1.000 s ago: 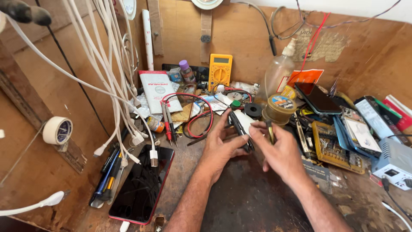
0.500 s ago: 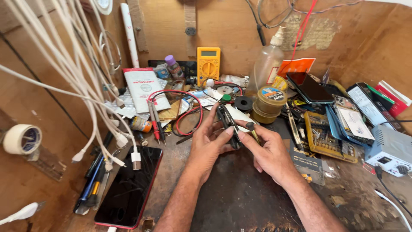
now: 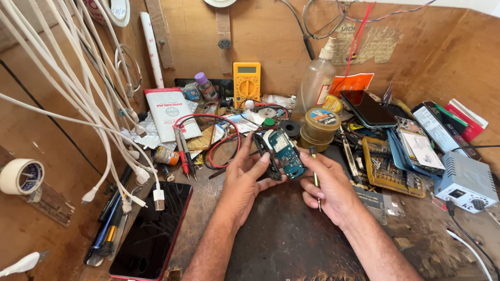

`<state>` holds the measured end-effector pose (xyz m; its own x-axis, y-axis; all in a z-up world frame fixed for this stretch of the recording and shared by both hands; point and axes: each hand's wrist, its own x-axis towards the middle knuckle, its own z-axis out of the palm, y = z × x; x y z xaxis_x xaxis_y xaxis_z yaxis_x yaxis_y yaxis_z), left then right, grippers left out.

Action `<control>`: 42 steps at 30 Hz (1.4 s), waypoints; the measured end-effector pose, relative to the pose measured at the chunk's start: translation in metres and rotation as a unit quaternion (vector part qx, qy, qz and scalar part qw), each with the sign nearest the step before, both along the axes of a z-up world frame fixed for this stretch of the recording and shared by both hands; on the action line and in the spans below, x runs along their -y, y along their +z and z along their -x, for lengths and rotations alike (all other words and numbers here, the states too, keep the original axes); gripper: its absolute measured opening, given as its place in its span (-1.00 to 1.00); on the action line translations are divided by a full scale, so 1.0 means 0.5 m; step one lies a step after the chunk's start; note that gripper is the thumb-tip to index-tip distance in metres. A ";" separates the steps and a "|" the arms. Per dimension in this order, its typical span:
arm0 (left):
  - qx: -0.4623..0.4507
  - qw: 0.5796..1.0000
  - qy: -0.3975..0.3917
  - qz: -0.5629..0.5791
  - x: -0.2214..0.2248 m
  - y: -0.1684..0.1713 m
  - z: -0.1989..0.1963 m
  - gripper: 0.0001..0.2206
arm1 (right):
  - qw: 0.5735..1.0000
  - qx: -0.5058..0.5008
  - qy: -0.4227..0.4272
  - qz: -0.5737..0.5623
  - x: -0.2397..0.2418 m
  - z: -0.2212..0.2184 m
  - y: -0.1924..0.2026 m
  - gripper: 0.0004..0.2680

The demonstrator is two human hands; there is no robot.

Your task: The person disassembles a small mobile phone by hand, removing the battery and casing, and then uses a small screwdriver to remove screws from the internal circuit board.

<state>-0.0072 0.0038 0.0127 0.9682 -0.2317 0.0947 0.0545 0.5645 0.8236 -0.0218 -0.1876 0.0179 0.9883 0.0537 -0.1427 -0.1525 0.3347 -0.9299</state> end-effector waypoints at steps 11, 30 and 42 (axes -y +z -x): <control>-0.029 0.994 0.086 0.059 -0.007 -0.044 -0.029 -0.53 | 0.997 -0.029 0.007 -0.065 0.019 -0.007 0.002 -0.73; 0.217 0.763 0.416 -0.444 -0.008 -0.017 0.001 -0.32 | 0.989 -0.044 0.028 -0.135 0.039 -0.018 -0.013 -0.75; 0.075 0.989 0.107 -0.076 0.028 -0.047 -0.018 -0.53 | 0.996 -0.010 0.023 -0.087 0.019 -0.006 0.001 -0.74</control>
<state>0.0017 -0.0100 -0.0109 0.9742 -0.0462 0.2208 -0.1818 0.4187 0.8897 -0.0188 -0.1969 0.0182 0.9813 0.1243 -0.1467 -0.1889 0.4823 -0.8554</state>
